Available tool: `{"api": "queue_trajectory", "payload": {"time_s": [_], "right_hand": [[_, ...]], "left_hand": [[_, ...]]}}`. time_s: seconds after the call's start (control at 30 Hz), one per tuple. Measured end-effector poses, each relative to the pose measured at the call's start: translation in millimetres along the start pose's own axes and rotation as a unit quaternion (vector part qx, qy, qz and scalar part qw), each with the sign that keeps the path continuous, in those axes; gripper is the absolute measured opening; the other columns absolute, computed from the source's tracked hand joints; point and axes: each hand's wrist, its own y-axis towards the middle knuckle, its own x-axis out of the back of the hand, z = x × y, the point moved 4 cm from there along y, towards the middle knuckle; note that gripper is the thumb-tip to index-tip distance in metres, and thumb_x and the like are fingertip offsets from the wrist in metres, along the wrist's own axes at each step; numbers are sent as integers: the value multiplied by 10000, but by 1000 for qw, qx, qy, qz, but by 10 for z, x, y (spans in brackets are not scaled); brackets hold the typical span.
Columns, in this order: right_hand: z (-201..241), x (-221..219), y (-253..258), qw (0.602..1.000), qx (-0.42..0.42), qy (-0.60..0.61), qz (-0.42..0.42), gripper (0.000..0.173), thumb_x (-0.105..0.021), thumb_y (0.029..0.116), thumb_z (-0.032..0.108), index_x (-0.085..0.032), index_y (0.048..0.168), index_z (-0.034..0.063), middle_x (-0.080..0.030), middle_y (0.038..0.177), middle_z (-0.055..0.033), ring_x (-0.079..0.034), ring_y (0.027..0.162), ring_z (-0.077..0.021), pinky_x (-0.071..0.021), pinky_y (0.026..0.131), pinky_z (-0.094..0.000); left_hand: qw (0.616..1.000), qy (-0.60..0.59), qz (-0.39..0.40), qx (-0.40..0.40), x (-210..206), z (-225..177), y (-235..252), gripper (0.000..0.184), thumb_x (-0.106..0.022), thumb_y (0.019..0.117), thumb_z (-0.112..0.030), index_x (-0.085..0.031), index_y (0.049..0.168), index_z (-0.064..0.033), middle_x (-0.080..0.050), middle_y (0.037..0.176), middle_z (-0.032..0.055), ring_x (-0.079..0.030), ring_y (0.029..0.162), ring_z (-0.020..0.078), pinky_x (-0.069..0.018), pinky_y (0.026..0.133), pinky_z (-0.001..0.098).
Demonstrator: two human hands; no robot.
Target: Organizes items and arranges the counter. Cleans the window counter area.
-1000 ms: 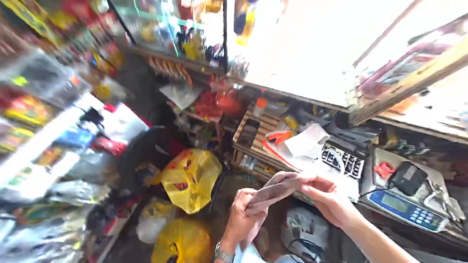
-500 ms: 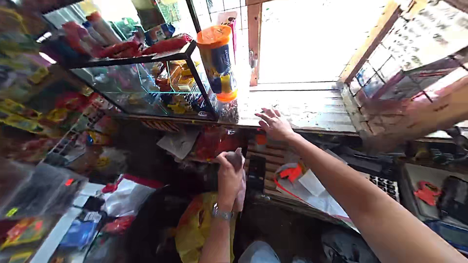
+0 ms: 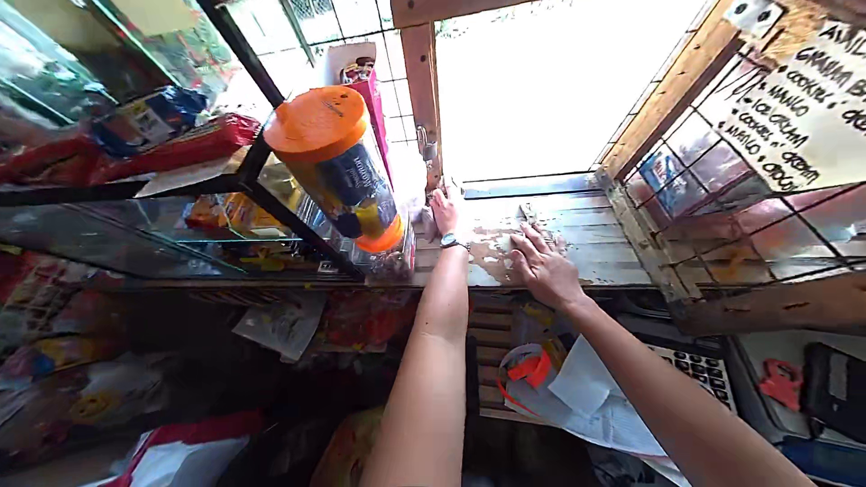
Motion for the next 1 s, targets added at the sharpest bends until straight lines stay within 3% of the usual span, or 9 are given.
{"api": "queue_trajectory", "payload": {"time_s": [0.13, 0.23, 0.37, 0.47, 0.57, 0.73, 0.83, 0.9, 1.0], "right_hand": [[-186, 110, -64, 1000, -12, 16, -15, 613, -217, 1082, 487, -546, 1479, 155, -386, 1630, -92, -266, 1543, -321, -154, 1227, -633], [-356, 157, -82, 998, -19, 56, -33, 625, -214, 1080, 502, -567, 1457, 150, -379, 1631, -101, -246, 1550, -323, -116, 1234, -643], [-352, 191, -139, 991, -15, 104, -80, 557, -315, 1086, 436, -635, 1369, 78, -459, 1568, -153, -300, 1522, -365, -112, 1241, -645], [-357, 182, -93, 991, -27, 103, -80, 568, -301, 1090, 451, -628, 1380, 88, -429, 1590, -150, -265, 1538, -354, -98, 1252, -622], [-389, 134, -61, 990, -26, 99, -97, 578, -290, 1091, 462, -646, 1359, 94, -461, 1565, -163, -290, 1527, -362, -110, 1249, -623], [-390, 190, -107, 988, 4, 126, -90, 566, -324, 1084, 470, -616, 1378, 84, -411, 1590, -168, -225, 1545, -375, -91, 1247, -631], [-308, 279, -156, 981, 43, 149, -113, 504, -408, 1060, 437, -623, 1345, 81, -432, 1562, -184, -216, 1542, -392, -74, 1235, -656], [16, 379, -119, 974, 103, 174, -106, 416, -542, 1011, 315, -643, 1294, 28, -473, 1508, -235, -299, 1498, -436, -158, 1223, -662], [873, 454, 52, 950, 189, 248, 1, 523, -759, 896, 224, -587, 1358, 50, -512, 1470, -190, -532, 1323, -374, -493, 1026, -574]], "left_hand": [[997, 7, 70, 37, 370, 33, -496, 494, -538, 993, -62, -471, 1464, 70, -376, 1589, 248, -468, 1380, 438, -453, 1083, 525], [995, 19, 92, 42, 789, 139, -1267, 359, -621, 941, -51, -598, 1273, 82, -487, 1436, 295, -580, 1187, 496, -544, 879, 641], [996, 63, 34, 55, 1534, -56, -1366, 291, -530, 1001, -128, -681, 1195, 29, -611, 1342, 205, -624, 1188, 401, -537, 944, 570], [999, 42, 10, -2, 1140, -134, -813, 370, -535, 960, -27, -658, 1309, -30, -491, 1557, 59, -532, 1351, 338, -533, 993, 525], [996, 54, 58, -50, 419, 70, -695, 515, -514, 959, 52, -520, 1471, -16, -350, 1652, 92, -422, 1436, 378, -419, 1127, 487], [994, 86, 51, 32, 806, 352, -2158, 586, -750, 811, 47, -581, 1371, 12, -413, 1581, 186, -554, 1261, 462, -573, 823, 594], [961, 52, 200, 187, 1219, 768, -3012, 328, -572, 976, -76, -688, 1281, -102, -581, 1439, 110, -561, 1298, 371, -514, 978, 599], [948, -3, 218, 231, 1459, 1100, -3366, 335, -505, 993, -37, -699, 1266, -31, -602, 1422, 153, -549, 1331, 344, -427, 1122, 526], [932, -132, 167, 295, 1702, 1473, -3692, 418, -417, 982, 69, -684, 1293, -13, -614, 1411, 157, -566, 1326, 284, -406, 1144, 461]]}}
